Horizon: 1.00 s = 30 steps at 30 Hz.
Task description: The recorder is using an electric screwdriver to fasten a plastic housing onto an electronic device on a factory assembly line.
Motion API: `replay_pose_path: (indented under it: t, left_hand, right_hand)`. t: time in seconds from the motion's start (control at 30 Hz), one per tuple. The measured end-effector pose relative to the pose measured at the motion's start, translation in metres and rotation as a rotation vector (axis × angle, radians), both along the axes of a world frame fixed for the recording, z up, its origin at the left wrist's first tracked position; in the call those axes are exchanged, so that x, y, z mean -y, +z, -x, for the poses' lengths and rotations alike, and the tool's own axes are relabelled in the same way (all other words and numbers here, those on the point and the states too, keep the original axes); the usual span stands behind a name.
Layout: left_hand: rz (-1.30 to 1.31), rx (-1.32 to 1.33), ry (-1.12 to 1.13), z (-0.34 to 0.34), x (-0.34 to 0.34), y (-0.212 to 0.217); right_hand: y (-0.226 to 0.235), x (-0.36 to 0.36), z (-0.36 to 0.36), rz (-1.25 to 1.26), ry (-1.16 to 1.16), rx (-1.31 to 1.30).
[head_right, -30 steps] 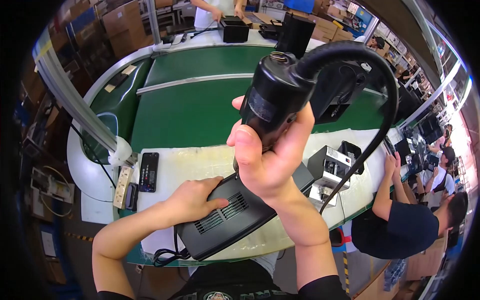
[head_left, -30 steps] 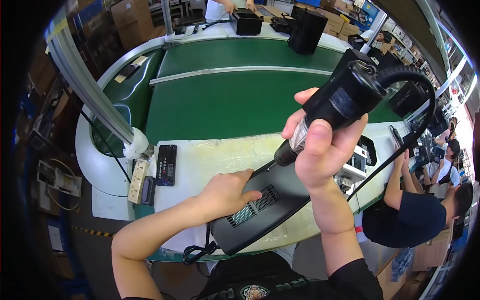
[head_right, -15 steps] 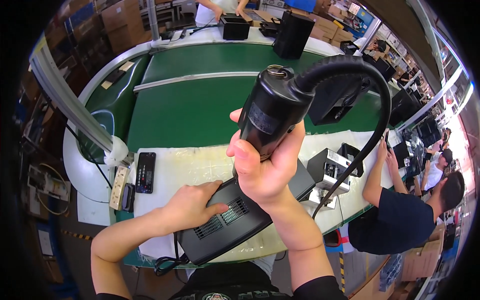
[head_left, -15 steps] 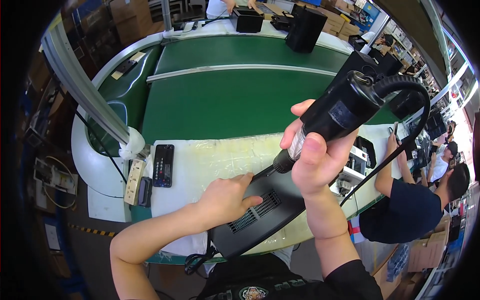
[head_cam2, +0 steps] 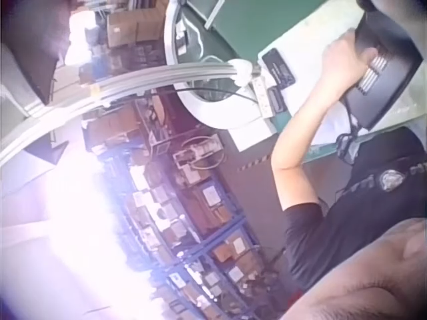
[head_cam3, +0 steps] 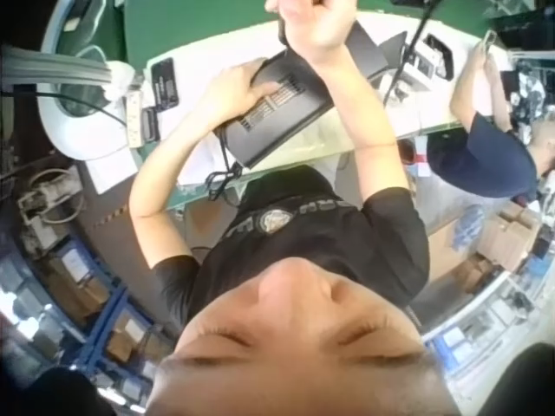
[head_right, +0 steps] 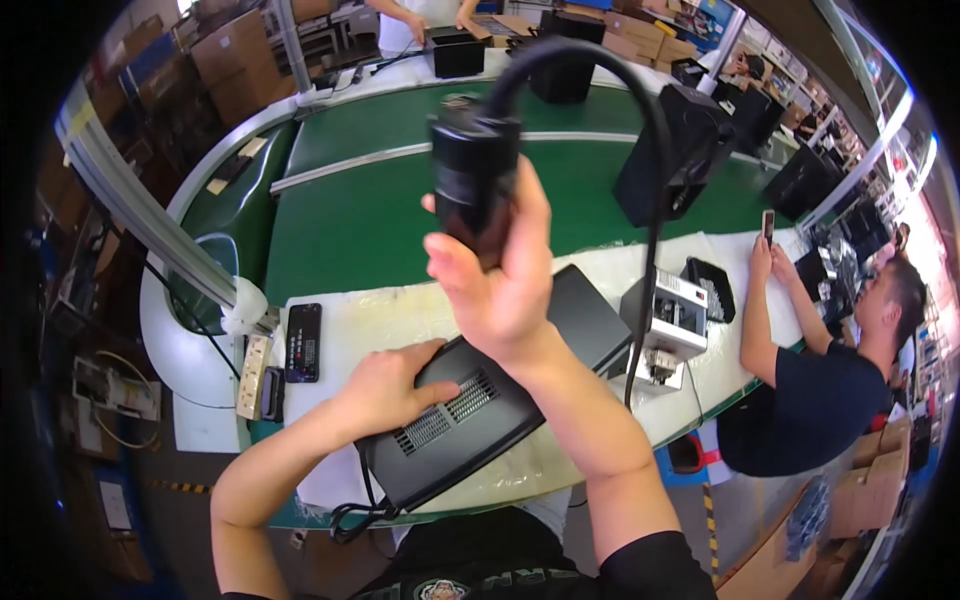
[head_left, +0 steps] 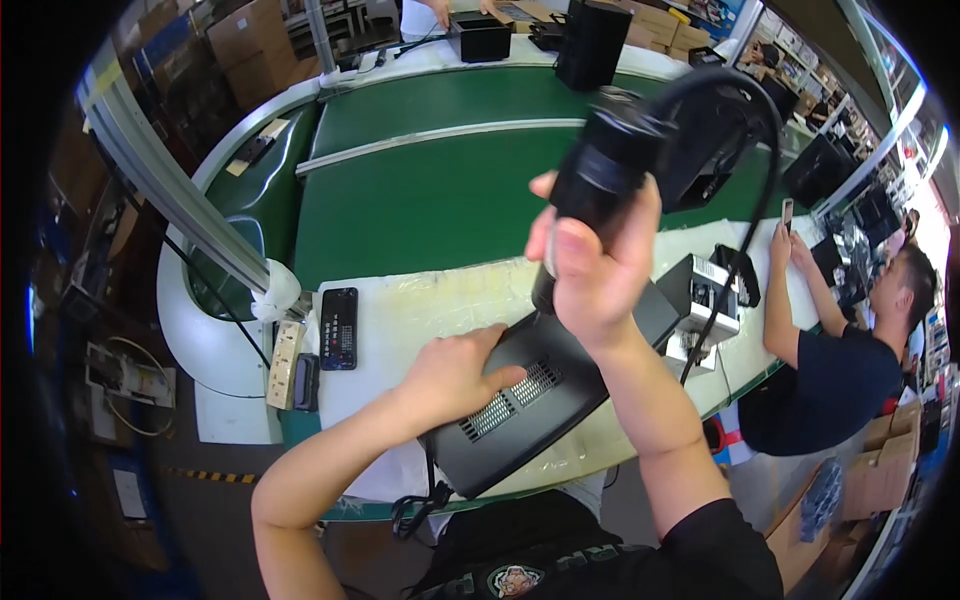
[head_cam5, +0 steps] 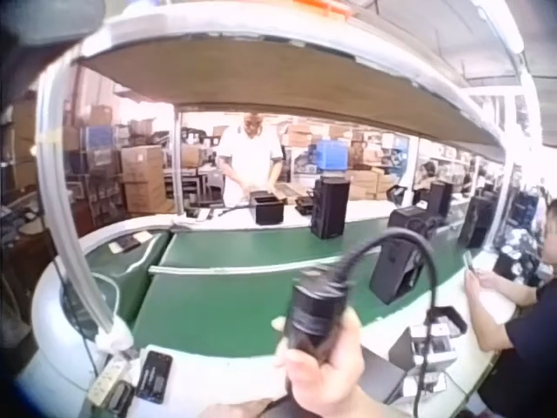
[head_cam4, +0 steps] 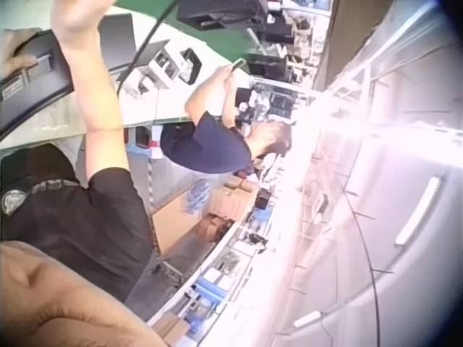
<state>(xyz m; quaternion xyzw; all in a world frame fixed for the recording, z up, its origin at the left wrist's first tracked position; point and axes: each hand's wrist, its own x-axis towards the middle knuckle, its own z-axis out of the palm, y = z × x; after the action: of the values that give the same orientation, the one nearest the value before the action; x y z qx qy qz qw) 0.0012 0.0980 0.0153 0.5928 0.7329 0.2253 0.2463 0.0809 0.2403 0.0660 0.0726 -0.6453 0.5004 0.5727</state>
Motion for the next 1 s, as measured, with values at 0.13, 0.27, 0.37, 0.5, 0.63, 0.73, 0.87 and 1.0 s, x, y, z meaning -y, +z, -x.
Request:
replay_pose_path:
  t: [0.13, 0.27, 0.37, 0.5, 0.63, 0.73, 0.87, 1.0]
  left_hand:
    - [-0.051, 0.012, 0.055, 0.021, 0.005, -0.002]
    - [-0.407, 0.486, 0.562, 0.034, 0.05, -0.022]
    - [-0.596, 0.579, 0.646, 0.016, 0.107, -0.072]
    - [-0.67, 0.849, 0.613, -0.03, 0.09, -0.093]
    - [-0.72, 0.86, 0.66, -0.053, 0.064, -0.069]
    - [-0.704, 1.0, 0.82, -0.057, 0.066, -0.064]
    - [-0.815, 0.824, 0.821, -0.047, 0.074, -0.088]
    - [-0.782, 0.824, 0.848, -0.047, 0.074, -0.088]
  right_hand:
    - [0.026, -0.012, -0.026, -0.127, -0.13, -0.155]
    - [0.05, -0.034, -0.147, -0.177, -0.601, -0.106]
    - [0.007, -0.056, -0.201, -0.143, -0.847, -0.12]
    - [-0.071, -0.098, -0.244, -0.06, -0.998, -0.004]
    - [-0.108, -0.112, -0.244, -0.09, -1.018, 0.031]
    - [-0.107, -0.107, -0.246, -0.036, -1.03, 0.036]
    - [-0.077, -0.068, -0.228, 0.151, -0.731, 0.189]
    - [0.0, -0.022, -0.196, 0.146, -0.516, 0.045]
